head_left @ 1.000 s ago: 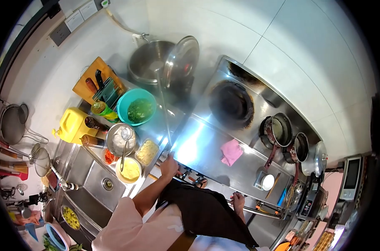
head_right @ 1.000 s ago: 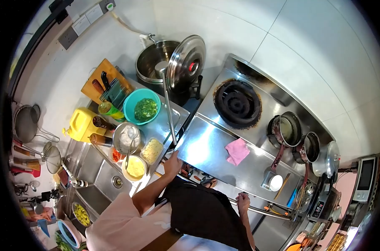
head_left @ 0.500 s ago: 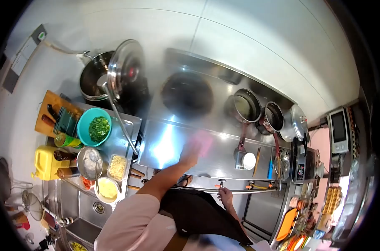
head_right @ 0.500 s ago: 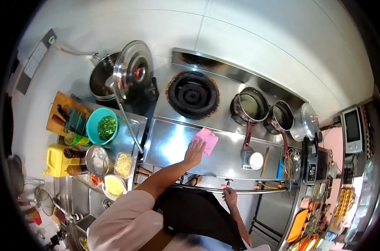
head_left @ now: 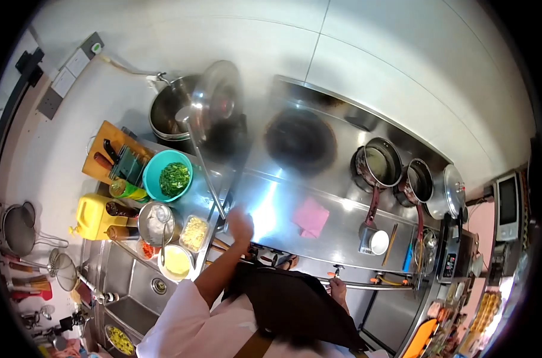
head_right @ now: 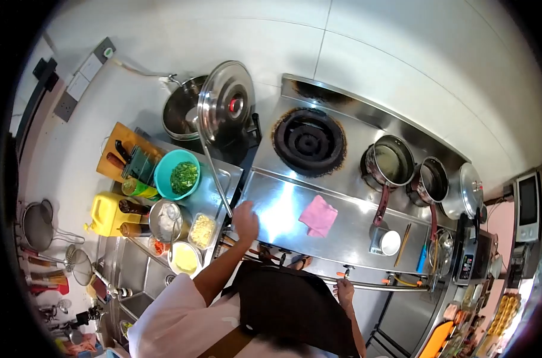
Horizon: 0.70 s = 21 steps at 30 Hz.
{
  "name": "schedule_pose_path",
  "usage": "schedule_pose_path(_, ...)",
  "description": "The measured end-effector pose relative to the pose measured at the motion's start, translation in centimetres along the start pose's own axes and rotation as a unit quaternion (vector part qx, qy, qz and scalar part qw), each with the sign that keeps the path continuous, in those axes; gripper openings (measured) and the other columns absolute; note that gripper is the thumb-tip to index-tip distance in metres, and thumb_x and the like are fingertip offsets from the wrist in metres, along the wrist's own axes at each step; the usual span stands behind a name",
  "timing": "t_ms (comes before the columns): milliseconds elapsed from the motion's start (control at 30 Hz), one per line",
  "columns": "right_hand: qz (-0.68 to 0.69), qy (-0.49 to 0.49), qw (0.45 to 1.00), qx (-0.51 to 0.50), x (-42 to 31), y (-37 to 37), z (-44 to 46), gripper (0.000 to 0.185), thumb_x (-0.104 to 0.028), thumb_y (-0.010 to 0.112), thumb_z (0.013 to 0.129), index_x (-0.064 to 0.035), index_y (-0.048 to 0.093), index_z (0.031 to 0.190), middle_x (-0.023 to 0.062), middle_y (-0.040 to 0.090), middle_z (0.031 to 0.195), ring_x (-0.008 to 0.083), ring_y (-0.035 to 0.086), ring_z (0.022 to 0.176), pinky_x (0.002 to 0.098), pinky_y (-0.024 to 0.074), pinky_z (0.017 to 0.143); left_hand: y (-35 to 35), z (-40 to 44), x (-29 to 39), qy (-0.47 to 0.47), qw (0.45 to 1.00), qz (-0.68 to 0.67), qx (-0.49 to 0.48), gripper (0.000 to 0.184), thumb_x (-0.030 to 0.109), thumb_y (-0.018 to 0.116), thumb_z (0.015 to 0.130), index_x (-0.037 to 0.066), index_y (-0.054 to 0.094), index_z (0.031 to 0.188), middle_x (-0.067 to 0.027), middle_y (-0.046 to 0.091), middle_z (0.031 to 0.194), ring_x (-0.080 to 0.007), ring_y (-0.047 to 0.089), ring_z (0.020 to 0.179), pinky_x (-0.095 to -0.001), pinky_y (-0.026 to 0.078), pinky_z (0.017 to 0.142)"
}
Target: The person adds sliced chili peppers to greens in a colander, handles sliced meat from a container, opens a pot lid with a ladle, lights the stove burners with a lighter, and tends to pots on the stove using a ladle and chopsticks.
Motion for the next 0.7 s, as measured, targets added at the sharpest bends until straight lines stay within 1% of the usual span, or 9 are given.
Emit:
schedule_pose_path(67, 0.025, -0.012, 0.999, -0.020, -0.8, 0.7, 0.4, 0.022, -0.013, 0.056, 0.091, 0.0025, 0.065, 0.103, 0.0125, 0.068, 0.077, 0.0148, 0.060, 0.056, 0.0270, 0.0486, 0.049, -4.2, 2.7, -1.1, -0.094, 0.992, 0.075, 0.045, 0.043, 0.002, 0.064, 0.077, 0.003, 0.054, 0.119, -0.0187, 0.059, 0.112, -0.0391, 0.053, 0.105, -0.0473, 0.040, 0.095)
schedule_pose_path(133, 0.020, -0.016, 0.999, -0.041, -1.8, 1.1, 1.4, 0.022, -0.013, 0.056, 0.091, 0.0024, 0.065, 0.103, 0.0122, 0.068, 0.076, 0.0143, 0.059, 0.057, 0.0267, 0.0484, 0.049, -4.9, 4.1, -3.1, -0.129, 0.980, 0.124, 0.086, 0.047, 0.006, 0.064, 0.077, 0.000, 0.050, 0.122, -0.0170, 0.057, 0.107, -0.0365, 0.051, 0.105, -0.0456, 0.039, 0.093)
schedule_pose_path(267, -0.046, -0.036, 0.997, -0.052, -2.7, 1.5, 2.7, 0.019, -0.013, 0.055, 0.091, 0.0030, 0.064, 0.098, 0.0107, 0.066, 0.073, 0.0149, 0.060, 0.059, 0.0275, 0.0477, 0.049, -4.1, 6.3, -6.3, -0.253, 0.957, 0.138, 0.014, 0.037, 0.009, 0.055, 0.084, 0.001, 0.049, 0.120, -0.0194, 0.060, 0.108, -0.0383, 0.054, 0.105, -0.0470, 0.043, 0.092)
schedule_pose_path(300, -0.030, -0.038, 0.997, -0.056, -2.4, 1.6, 3.2, 0.019, -0.013, 0.056, 0.091, 0.0030, 0.065, 0.096, 0.0107, 0.066, 0.073, 0.0148, 0.060, 0.059, 0.0276, 0.0478, 0.049, -4.0, 6.3, -6.5, -0.234, 0.959, 0.157, 0.029, 0.036, 0.010, 0.052, 0.085, 0.001, 0.050, 0.120, -0.0202, 0.061, 0.108, -0.0384, 0.055, 0.105, -0.0471, 0.045, 0.091)
schedule_pose_path(400, 0.042, -0.033, 0.995, -0.082, -0.5, 1.2, 4.2, 0.020, -0.014, 0.059, 0.091, 0.0039, 0.066, 0.098, 0.0112, 0.067, 0.075, 0.0156, 0.061, 0.058, 0.0279, 0.0480, 0.048, -3.6, 6.9, -7.0, -0.237, 0.958, 0.160, 0.031, 0.045, 0.009, 0.059, 0.079, 0.002, 0.047, 0.122, -0.0216, 0.057, 0.112, -0.0395, 0.055, 0.106, -0.0463, 0.044, 0.094)
schedule_pose_path(533, -0.050, -0.053, 0.997, -0.022, 0.5, 0.9, 2.5, 0.015, -0.014, 0.064, 0.086, 0.0013, 0.068, 0.088, 0.0047, 0.065, 0.072, 0.0100, 0.055, 0.059, 0.0277, 0.0443, 0.053, -3.1, 10.1, -7.8, -0.334, 0.941, 0.052, 0.027, 0.045, 0.018, 0.065, 0.083, 0.002, 0.046, 0.121, -0.0225, 0.053, 0.113, -0.0415, 0.057, 0.103, -0.0495, 0.049, 0.089)
schedule_pose_path(567, -0.143, -0.122, 0.982, -0.015, 0.8, 1.1, 2.0, 0.020, -0.017, 0.063, 0.087, 0.0023, 0.069, 0.083, 0.0056, 0.066, 0.067, 0.0128, 0.061, 0.060, 0.0303, 0.0464, 0.053, -3.0, 11.6, -8.2, -0.314, 0.947, 0.053, 0.048, 0.051, 0.025, 0.065, 0.086, 0.003, 0.044, 0.127, -0.0239, 0.052, 0.119, -0.0412, 0.058, 0.102, -0.0503, 0.050, 0.087)
schedule_pose_path(633, -0.199, -0.050, 0.979, 0.007, 2.1, 0.8, 1.3, 0.023, -0.023, 0.063, 0.085, -0.0010, 0.070, 0.082, 0.0059, 0.068, 0.071, 0.0154, 0.063, 0.066, 0.0336, 0.0483, 0.059, -2.7, 16.4, -10.0, -0.327, 0.944, 0.014, 0.042, 0.043, 0.026, 0.066, 0.084, 0.004, 0.058, 0.120, -0.0235, 0.058, 0.116, -0.0393, 0.060, 0.104, -0.0464, 0.050, 0.088)
schedule_pose_path(700, -0.266, -0.074, 0.961, -0.011, 2.9, 0.7, 1.1, 0.024, -0.026, 0.061, 0.084, -0.0042, 0.070, 0.080, 0.0083, 0.069, 0.073, 0.0205, 0.066, 0.069, 0.0371, 0.0500, 0.060, -2.3, 21.2, -12.2, -0.226, 0.967, 0.112, -0.038, 0.025, 0.024, 0.064, 0.083, 0.006, 0.068, 0.100, -0.0187, 0.065, 0.099, -0.0350, 0.065, 0.092, -0.0439, 0.052, 0.078)
Point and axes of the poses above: each hand's wrist, its own z-axis towards the middle knuckle, its own y-axis out of the palm, x = y × z, the point moved 3 cm from there along z, towards the middle knuckle
